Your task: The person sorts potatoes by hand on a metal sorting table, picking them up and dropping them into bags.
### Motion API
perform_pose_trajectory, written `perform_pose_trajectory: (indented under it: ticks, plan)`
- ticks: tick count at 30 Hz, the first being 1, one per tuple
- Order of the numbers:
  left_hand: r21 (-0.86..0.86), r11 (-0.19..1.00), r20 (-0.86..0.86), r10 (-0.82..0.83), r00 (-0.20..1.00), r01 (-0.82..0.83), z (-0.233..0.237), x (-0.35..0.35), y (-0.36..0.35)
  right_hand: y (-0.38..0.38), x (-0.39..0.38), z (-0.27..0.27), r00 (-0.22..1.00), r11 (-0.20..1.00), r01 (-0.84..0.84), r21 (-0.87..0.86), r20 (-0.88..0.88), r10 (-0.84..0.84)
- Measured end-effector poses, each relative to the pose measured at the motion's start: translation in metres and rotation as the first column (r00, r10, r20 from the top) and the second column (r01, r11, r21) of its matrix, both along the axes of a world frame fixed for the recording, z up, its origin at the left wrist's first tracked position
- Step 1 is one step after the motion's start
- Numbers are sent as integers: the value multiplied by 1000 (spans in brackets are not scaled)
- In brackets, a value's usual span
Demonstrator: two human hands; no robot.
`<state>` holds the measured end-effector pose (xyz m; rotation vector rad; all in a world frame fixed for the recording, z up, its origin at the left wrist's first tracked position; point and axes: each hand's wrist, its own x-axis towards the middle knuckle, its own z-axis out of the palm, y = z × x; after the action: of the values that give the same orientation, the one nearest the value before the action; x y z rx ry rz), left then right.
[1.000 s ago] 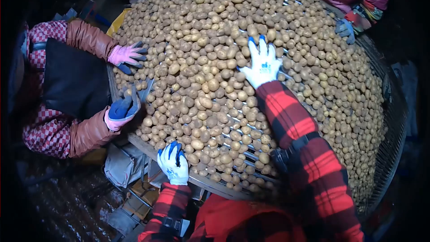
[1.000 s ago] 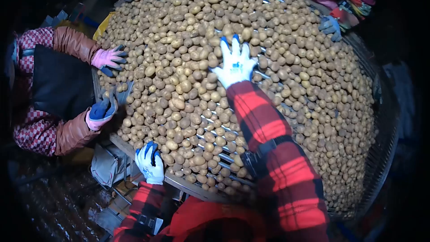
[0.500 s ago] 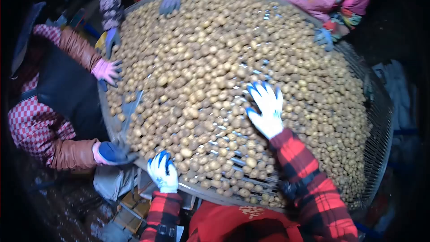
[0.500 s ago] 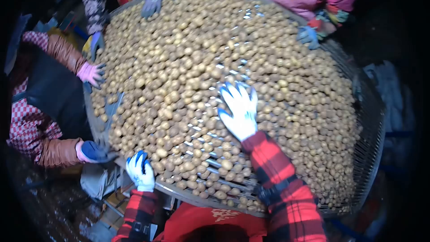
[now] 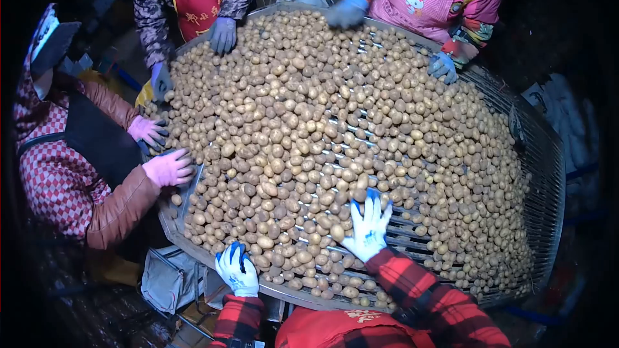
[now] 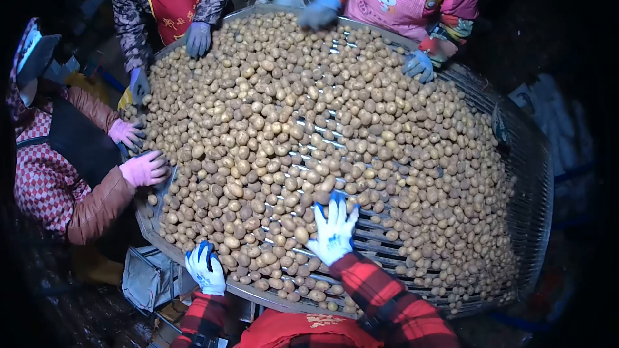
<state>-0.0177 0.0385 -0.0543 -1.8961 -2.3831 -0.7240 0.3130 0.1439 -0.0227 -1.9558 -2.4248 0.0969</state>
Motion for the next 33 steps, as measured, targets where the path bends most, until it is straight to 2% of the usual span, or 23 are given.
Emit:
perform_pose_trajectory:
  ticks: [1, 2, 4, 6, 7, 8, 10, 11, 12, 15, 18, 19, 20, 22, 24, 25, 28, 30, 33]
  plan:
    - [6, 1000, -4, -2, 1000, 2, 1, 0, 0, 20, -10, 4, 999, 996, -6, -93, 44, 10]
    - [13, 1000, -8, -1, 1000, 1, 2, 1, 0, 40, -19, -4, 997, 997, -2, -71, -76, -3]
    - [-26, 1000, 5, 16, 1000, -16, 4, 2, 0, 78, -48, 9, 998, 984, -22, -179, -65, 10]
    - [-36, 999, 13, 39, 999, -38, 5, 4, 1, 112, -74, -8, 999, 999, -6, -43, -51, 4]
    - [-56, 998, 28, 39, 999, -37, 7, 5, 1, 132, -84, -11, 1000, 994, 17, -105, -24, -19]
    - [-77, 996, 28, 46, 999, -44, 10, 6, 1, 150, -98, -6, 997, 998, 39, -58, -64, -42]
    - [-80, 996, 33, 48, 998, -45, 11, 7, 2, 177, -119, 15, 1000, 983, 16, -185, 20, -13]
    - [-84, 995, 39, 62, 997, -58, 11, 8, 2, 190, -130, 8, 999, 998, -10, -65, 41, 13]
    - [-85, 994, 36, 66, 997, -63, 13, 8, 4, 199, -139, 3, 994, 996, -2, -93, -106, -8]
    - [-98, 994, 28, 48, 998, -45, 20, 9, 6, 225, -172, 10, 997, 991, -66, -118, -58, 59]
    - [-77, 996, 19, 49, 999, -47, 10, 6, 3, 245, -203, 15, 992, 983, -52, -178, -121, 30]
    - [-85, 995, 30, 53, 998, -50, 11, 6, 4, 249, -213, 15, 988, 980, -59, -187, -152, 31]
    - [-86, 995, 25, 55, 998, -53, 11, 7, 2, 252, -222, 8, 991, 974, -101, -202, -103, 81]
    - [-123, 991, 48, 68, 997, -61, 9, 4, 3, 250, -238, -9, 990, 989, -130, -76, -60, 125]
    - [-90, 994, 16, 66, 998, -64, 8, 4, 2, 240, -233, -6, 970, 949, -241, -201, -89, 227]
    - [-80, 995, 38, 65, 997, -62, 10, 5, 3, 231, -228, 2, 962, 931, -272, -244, -100, 255]
    - [-51, 997, 65, 59, 996, -56, 12, 6, 6, 189, -216, -7, 943, 937, -326, -123, -108, 314]
    - [-6, 999, 29, 38, 999, -37, 10, 5, 4, 162, -207, 5, 922, 904, -380, -197, -154, 355]
    - [-31, 999, 49, 30, 998, -28, 6, 2, 4, 124, -195, -2, 915, 918, -363, -160, -244, 320]
